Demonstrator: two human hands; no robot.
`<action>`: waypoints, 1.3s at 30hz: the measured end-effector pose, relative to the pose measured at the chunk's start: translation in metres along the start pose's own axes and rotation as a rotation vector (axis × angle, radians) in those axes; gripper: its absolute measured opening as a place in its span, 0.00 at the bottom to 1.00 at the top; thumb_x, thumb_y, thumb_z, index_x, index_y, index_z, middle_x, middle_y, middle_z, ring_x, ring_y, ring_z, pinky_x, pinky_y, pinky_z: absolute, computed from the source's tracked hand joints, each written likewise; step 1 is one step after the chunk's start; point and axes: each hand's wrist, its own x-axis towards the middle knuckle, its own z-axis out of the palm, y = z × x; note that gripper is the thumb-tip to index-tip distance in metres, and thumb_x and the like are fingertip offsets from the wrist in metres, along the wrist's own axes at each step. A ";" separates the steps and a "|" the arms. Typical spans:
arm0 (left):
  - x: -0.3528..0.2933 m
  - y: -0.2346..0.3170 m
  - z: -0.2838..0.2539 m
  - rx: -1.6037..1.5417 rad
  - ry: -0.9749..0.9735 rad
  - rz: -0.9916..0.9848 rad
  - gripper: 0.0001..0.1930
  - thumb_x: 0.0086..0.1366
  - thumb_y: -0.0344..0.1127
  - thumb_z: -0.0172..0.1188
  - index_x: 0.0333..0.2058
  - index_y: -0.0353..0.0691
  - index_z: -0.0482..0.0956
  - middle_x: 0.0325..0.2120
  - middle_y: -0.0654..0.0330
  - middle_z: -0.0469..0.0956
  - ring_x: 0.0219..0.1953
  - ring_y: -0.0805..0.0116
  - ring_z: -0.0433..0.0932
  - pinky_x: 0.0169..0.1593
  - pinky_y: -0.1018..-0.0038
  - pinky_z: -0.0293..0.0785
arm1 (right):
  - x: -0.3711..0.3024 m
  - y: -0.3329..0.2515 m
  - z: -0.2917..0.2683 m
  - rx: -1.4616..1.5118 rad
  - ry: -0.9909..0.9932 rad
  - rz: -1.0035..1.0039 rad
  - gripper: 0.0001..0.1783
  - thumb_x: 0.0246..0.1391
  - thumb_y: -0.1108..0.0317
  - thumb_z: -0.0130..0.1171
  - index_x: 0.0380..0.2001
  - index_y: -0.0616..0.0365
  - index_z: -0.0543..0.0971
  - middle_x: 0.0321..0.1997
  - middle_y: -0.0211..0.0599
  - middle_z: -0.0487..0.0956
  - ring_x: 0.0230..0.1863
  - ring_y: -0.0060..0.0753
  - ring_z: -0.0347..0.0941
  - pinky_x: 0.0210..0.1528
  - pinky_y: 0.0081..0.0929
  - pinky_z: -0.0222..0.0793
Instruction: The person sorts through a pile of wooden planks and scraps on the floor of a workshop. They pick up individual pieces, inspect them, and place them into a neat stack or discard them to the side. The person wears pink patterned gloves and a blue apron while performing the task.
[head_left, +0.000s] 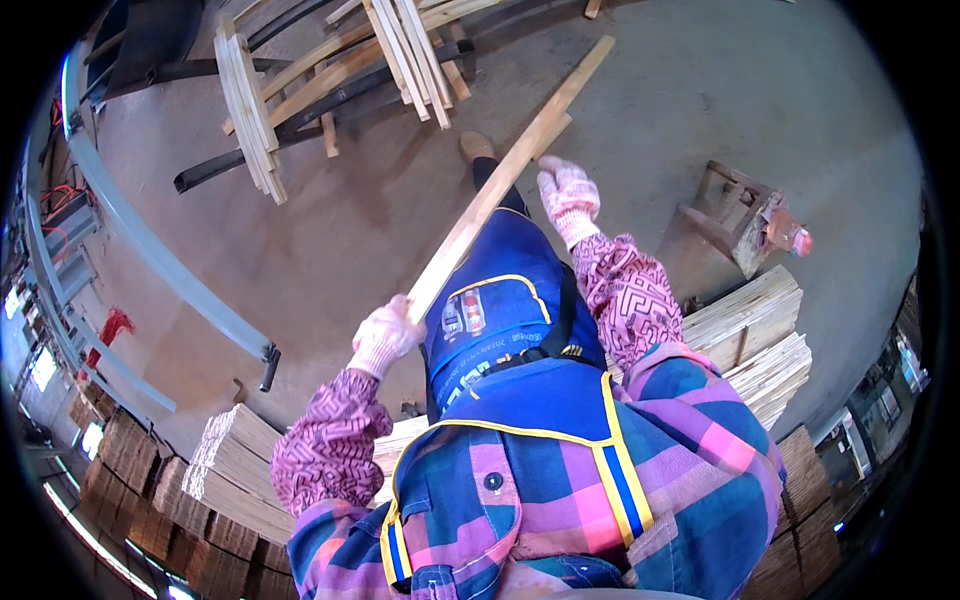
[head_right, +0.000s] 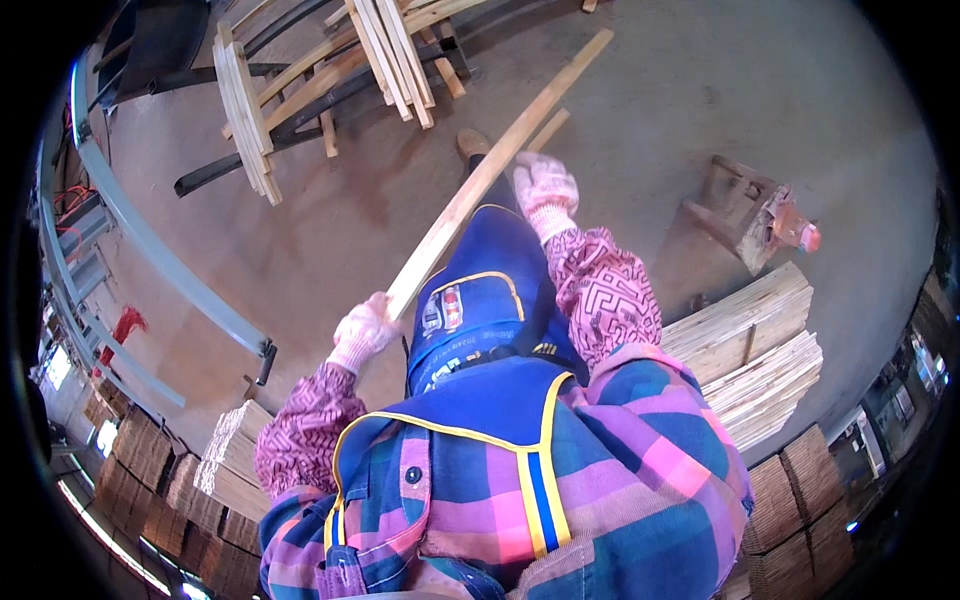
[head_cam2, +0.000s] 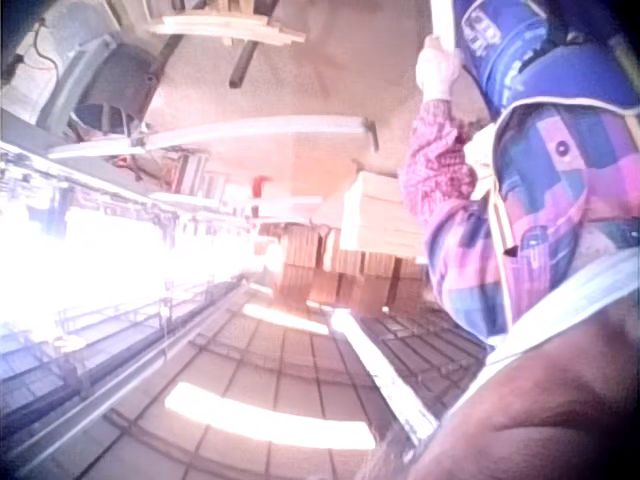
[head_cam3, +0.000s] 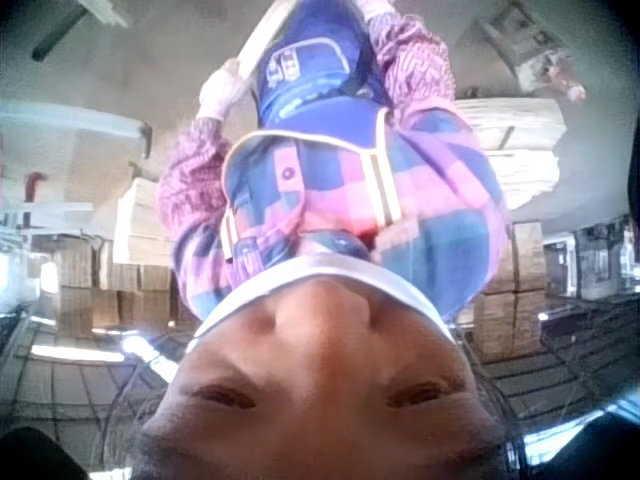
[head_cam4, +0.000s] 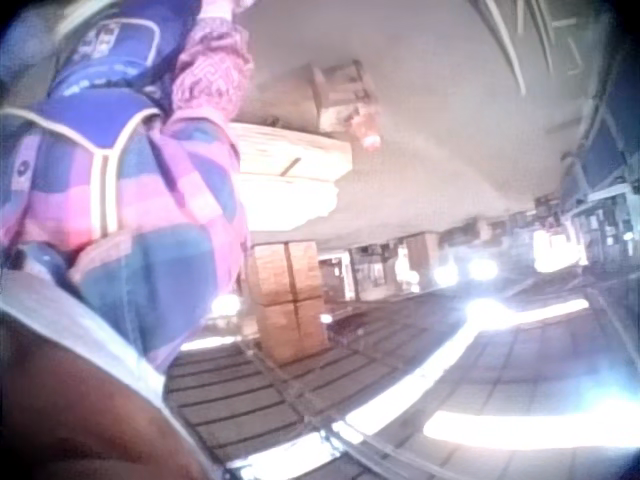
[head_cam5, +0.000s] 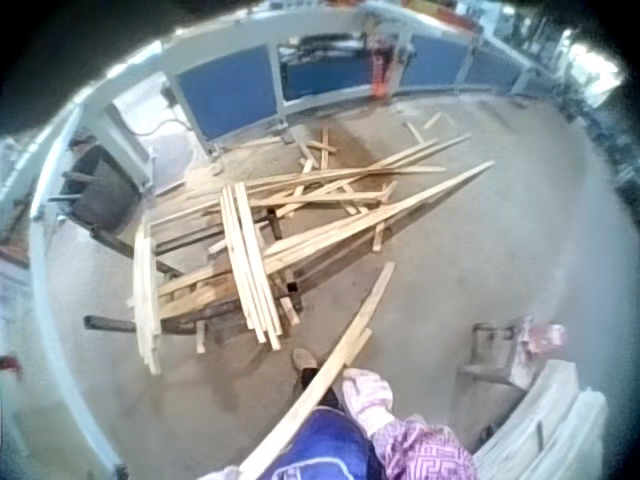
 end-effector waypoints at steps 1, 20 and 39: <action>-0.010 -0.009 0.002 0.020 0.005 -0.020 0.28 0.57 0.46 0.57 0.57 0.48 0.69 0.46 0.49 0.80 0.48 0.50 0.79 0.50 0.56 0.75 | 0.010 -0.001 -0.002 -0.036 0.003 -0.016 0.21 0.58 0.54 0.50 0.52 0.43 0.77 0.59 0.33 0.75 0.62 0.36 0.67 0.64 0.34 0.61; -0.090 -0.109 0.078 0.240 0.108 -0.076 0.24 0.53 0.50 0.63 0.49 0.53 0.72 0.41 0.58 0.82 0.43 0.56 0.82 0.48 0.61 0.77 | -0.052 -0.048 0.029 -0.453 -0.797 -0.395 0.36 0.64 0.40 0.29 0.38 0.50 0.85 0.41 0.38 0.83 0.47 0.41 0.78 0.52 0.39 0.68; -0.071 0.038 0.010 0.250 -0.165 -0.318 0.30 0.53 0.56 0.65 0.52 0.50 0.70 0.44 0.55 0.81 0.48 0.54 0.80 0.50 0.59 0.75 | -0.024 -0.022 0.122 -0.186 -0.653 -0.447 0.21 0.65 0.52 0.38 0.52 0.40 0.76 0.46 0.33 0.81 0.50 0.39 0.76 0.56 0.39 0.63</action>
